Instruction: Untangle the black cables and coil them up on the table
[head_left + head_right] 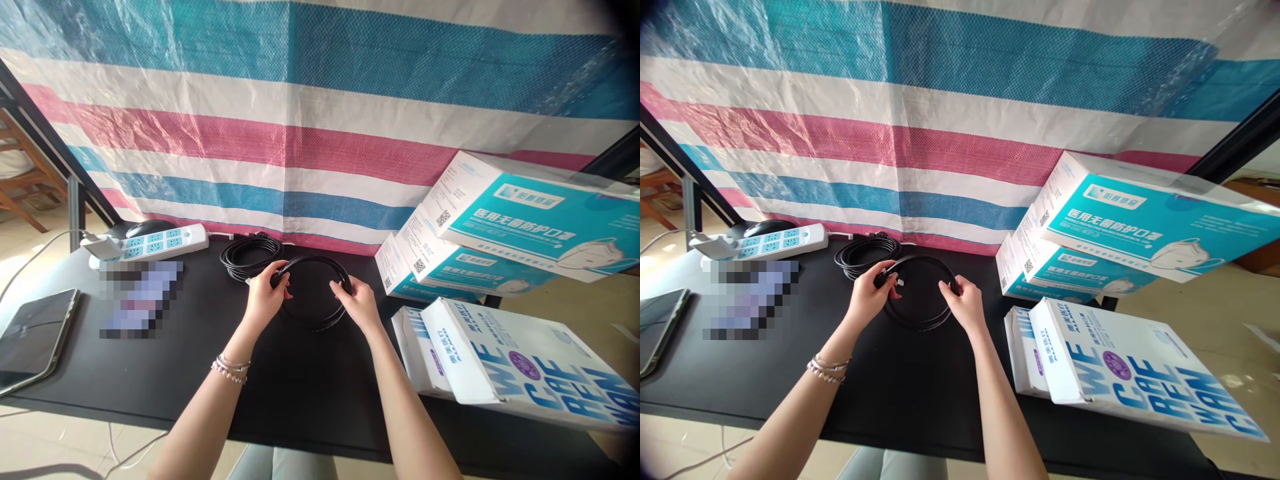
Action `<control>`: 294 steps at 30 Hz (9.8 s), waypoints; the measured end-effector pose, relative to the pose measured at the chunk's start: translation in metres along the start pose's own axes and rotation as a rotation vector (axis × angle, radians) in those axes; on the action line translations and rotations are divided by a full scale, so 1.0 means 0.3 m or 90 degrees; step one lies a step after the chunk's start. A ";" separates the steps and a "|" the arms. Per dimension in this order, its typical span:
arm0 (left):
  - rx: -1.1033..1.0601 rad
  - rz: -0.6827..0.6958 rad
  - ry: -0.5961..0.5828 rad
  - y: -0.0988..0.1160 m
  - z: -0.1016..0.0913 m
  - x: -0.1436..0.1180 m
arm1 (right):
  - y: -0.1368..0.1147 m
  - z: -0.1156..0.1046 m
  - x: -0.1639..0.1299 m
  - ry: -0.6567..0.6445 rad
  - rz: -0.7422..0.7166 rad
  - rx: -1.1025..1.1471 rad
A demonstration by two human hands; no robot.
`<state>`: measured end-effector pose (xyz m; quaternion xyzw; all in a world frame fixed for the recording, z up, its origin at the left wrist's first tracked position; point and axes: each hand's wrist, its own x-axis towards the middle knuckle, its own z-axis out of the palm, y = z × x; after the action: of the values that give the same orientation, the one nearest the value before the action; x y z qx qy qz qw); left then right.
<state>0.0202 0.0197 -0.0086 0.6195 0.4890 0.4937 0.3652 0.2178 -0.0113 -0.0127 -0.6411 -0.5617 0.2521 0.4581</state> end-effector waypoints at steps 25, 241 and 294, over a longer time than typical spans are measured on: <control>-0.004 -0.013 -0.125 -0.040 0.011 0.005 | -0.026 -0.003 -0.006 -0.185 0.112 0.665; 0.143 0.191 0.102 -0.006 -0.029 0.007 | -0.002 -0.037 -0.001 -0.234 0.126 0.702; 0.119 0.184 0.023 -0.020 -0.013 0.006 | -0.067 -0.061 -0.040 -0.372 0.035 0.515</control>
<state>0.0151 0.0228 -0.0126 0.7055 0.4451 0.5048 0.2222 0.2203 -0.0294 0.0109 -0.3292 -0.5070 0.6307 0.4866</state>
